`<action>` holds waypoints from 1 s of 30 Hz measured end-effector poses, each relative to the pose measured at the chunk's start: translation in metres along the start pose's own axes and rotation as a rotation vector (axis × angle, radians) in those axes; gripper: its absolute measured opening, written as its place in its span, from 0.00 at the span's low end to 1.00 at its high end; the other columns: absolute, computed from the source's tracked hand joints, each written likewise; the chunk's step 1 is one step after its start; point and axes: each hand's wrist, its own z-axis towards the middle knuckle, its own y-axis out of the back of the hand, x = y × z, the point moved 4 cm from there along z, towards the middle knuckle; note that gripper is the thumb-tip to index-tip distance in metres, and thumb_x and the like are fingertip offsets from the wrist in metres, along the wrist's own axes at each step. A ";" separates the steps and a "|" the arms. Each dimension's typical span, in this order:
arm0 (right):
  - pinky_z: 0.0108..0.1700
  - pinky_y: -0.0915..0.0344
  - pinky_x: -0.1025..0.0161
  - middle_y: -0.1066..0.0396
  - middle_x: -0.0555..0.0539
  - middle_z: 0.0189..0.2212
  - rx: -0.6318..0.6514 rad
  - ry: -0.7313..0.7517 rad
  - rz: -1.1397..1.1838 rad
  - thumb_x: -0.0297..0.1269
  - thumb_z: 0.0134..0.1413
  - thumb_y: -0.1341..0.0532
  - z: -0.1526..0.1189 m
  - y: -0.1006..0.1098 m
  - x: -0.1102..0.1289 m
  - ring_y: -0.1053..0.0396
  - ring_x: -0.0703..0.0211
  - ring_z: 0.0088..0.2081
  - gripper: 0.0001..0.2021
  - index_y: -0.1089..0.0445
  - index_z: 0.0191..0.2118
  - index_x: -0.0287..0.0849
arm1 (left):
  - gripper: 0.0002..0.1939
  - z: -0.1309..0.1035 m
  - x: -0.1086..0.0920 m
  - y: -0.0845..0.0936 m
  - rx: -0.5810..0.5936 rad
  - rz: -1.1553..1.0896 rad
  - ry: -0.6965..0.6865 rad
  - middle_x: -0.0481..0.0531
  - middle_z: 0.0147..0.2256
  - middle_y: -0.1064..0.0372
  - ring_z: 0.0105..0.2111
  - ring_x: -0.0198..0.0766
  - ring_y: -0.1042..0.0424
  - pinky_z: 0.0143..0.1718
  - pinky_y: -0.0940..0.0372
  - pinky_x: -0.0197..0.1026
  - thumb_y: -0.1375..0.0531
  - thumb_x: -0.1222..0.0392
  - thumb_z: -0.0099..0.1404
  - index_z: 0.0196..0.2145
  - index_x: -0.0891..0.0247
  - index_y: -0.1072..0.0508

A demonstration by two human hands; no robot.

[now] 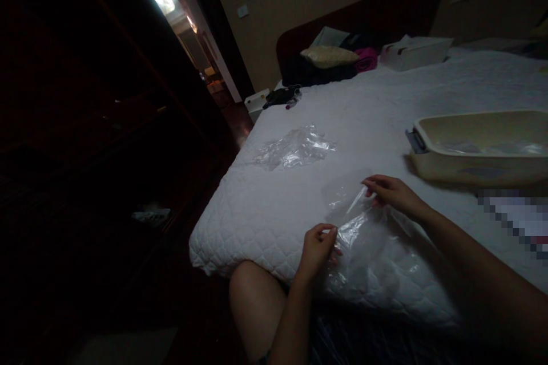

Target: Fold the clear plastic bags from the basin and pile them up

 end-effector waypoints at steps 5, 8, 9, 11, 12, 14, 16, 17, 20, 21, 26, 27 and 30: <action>0.22 0.36 0.65 0.29 0.47 0.24 -0.004 -0.101 0.013 0.55 0.44 0.36 0.018 -0.011 -0.036 0.33 0.63 0.20 0.21 0.32 0.33 0.41 | 0.33 0.006 0.008 0.006 -0.070 -0.018 0.018 0.44 0.16 0.34 0.11 0.28 0.42 0.13 0.44 0.31 0.37 0.33 0.47 0.38 0.66 0.31; 0.23 0.36 0.64 0.30 0.48 0.22 -0.034 -0.022 -0.103 0.53 0.47 0.39 0.025 -0.013 -0.046 0.34 0.62 0.21 0.18 0.31 0.32 0.41 | 0.32 0.008 0.011 0.008 -0.078 0.019 0.003 0.44 0.17 0.34 0.11 0.27 0.43 0.13 0.46 0.31 0.37 0.35 0.49 0.40 0.66 0.31; 0.24 0.36 0.64 0.30 0.48 0.21 -0.035 0.018 -0.177 0.53 0.48 0.40 0.026 -0.013 -0.047 0.34 0.61 0.21 0.17 0.30 0.32 0.41 | 0.31 0.009 0.012 0.009 -0.079 0.052 -0.001 0.43 0.18 0.34 0.11 0.27 0.43 0.13 0.46 0.30 0.37 0.36 0.50 0.40 0.66 0.31; 0.26 0.37 0.64 0.29 0.47 0.21 -0.033 0.076 -0.311 0.50 0.49 0.41 0.028 -0.014 -0.049 0.33 0.60 0.23 0.15 0.29 0.31 0.41 | 0.29 0.009 0.014 0.010 -0.090 0.127 -0.003 0.43 0.18 0.35 0.12 0.27 0.42 0.13 0.47 0.30 0.38 0.39 0.52 0.42 0.66 0.31; 0.27 0.37 0.64 0.29 0.47 0.22 -0.035 0.092 -0.350 0.49 0.49 0.41 0.029 -0.014 -0.049 0.32 0.60 0.24 0.15 0.29 0.31 0.42 | 0.28 0.010 0.015 0.011 -0.099 0.161 -0.007 0.43 0.18 0.35 0.12 0.28 0.42 0.13 0.46 0.30 0.38 0.41 0.53 0.42 0.66 0.30; 0.27 0.37 0.64 0.27 0.47 0.24 -0.036 0.099 -0.380 0.48 0.50 0.42 0.030 -0.014 -0.051 0.31 0.59 0.26 0.13 0.28 0.32 0.42 | 0.23 0.010 0.016 0.012 -0.113 0.224 -0.037 0.42 0.18 0.36 0.13 0.28 0.41 0.14 0.46 0.30 0.39 0.46 0.56 0.43 0.66 0.30; 0.28 0.37 0.63 0.27 0.47 0.25 -0.022 0.089 -0.394 0.47 0.52 0.42 0.031 -0.013 -0.052 0.31 0.58 0.25 0.14 0.28 0.33 0.42 | 0.19 0.009 0.016 0.012 -0.120 0.291 -0.091 0.42 0.18 0.36 0.15 0.29 0.39 0.16 0.44 0.31 0.41 0.51 0.59 0.44 0.66 0.29; 0.28 0.36 0.63 0.26 0.46 0.25 -0.017 0.082 -0.403 0.47 0.52 0.43 0.031 -0.013 -0.051 0.30 0.58 0.26 0.14 0.28 0.35 0.42 | 0.17 0.009 0.015 0.012 -0.124 0.325 -0.117 0.42 0.18 0.36 0.15 0.29 0.39 0.18 0.43 0.31 0.41 0.54 0.60 0.44 0.66 0.28; 0.35 0.32 0.59 0.25 0.42 0.33 -0.077 0.134 -0.517 0.46 0.55 0.44 0.027 -0.009 -0.039 0.27 0.53 0.32 0.17 0.29 0.44 0.41 | 0.16 0.009 0.016 0.012 -0.128 0.398 -0.146 0.43 0.19 0.35 0.17 0.29 0.37 0.20 0.43 0.31 0.42 0.58 0.61 0.45 0.66 0.28; 0.39 0.31 0.56 0.25 0.40 0.37 -0.121 0.194 -0.585 0.45 0.55 0.44 0.024 -0.008 -0.031 0.26 0.51 0.36 0.18 0.30 0.47 0.40 | 0.16 0.010 0.016 0.012 -0.126 0.413 -0.141 0.43 0.20 0.34 0.17 0.29 0.37 0.20 0.43 0.31 0.42 0.58 0.61 0.45 0.66 0.28; 0.52 0.34 0.48 0.31 0.34 0.50 -0.222 0.611 -0.869 0.39 0.60 0.48 -0.024 -0.035 0.011 0.32 0.45 0.51 0.19 0.34 0.53 0.35 | 0.17 0.008 0.015 0.010 -0.145 0.512 -0.173 0.46 0.22 0.32 0.21 0.33 0.32 0.24 0.39 0.33 0.43 0.56 0.64 0.48 0.66 0.29; 0.53 0.35 0.48 0.32 0.33 0.51 -0.215 0.677 -0.894 0.37 0.60 0.48 -0.038 -0.045 0.015 0.33 0.45 0.52 0.19 0.34 0.53 0.35 | 0.16 0.006 0.012 0.010 -0.176 0.565 -0.205 0.47 0.23 0.30 0.23 0.34 0.31 0.26 0.37 0.35 0.44 0.56 0.64 0.48 0.65 0.29; 0.54 0.35 0.50 0.33 0.33 0.54 -0.149 0.840 -0.913 0.30 0.59 0.49 -0.076 -0.076 0.011 0.35 0.48 0.55 0.19 0.35 0.55 0.34 | 0.14 -0.003 0.001 0.011 -0.337 0.810 -0.410 0.53 0.33 0.26 0.33 0.39 0.26 0.36 0.31 0.41 0.48 0.59 0.67 0.48 0.65 0.29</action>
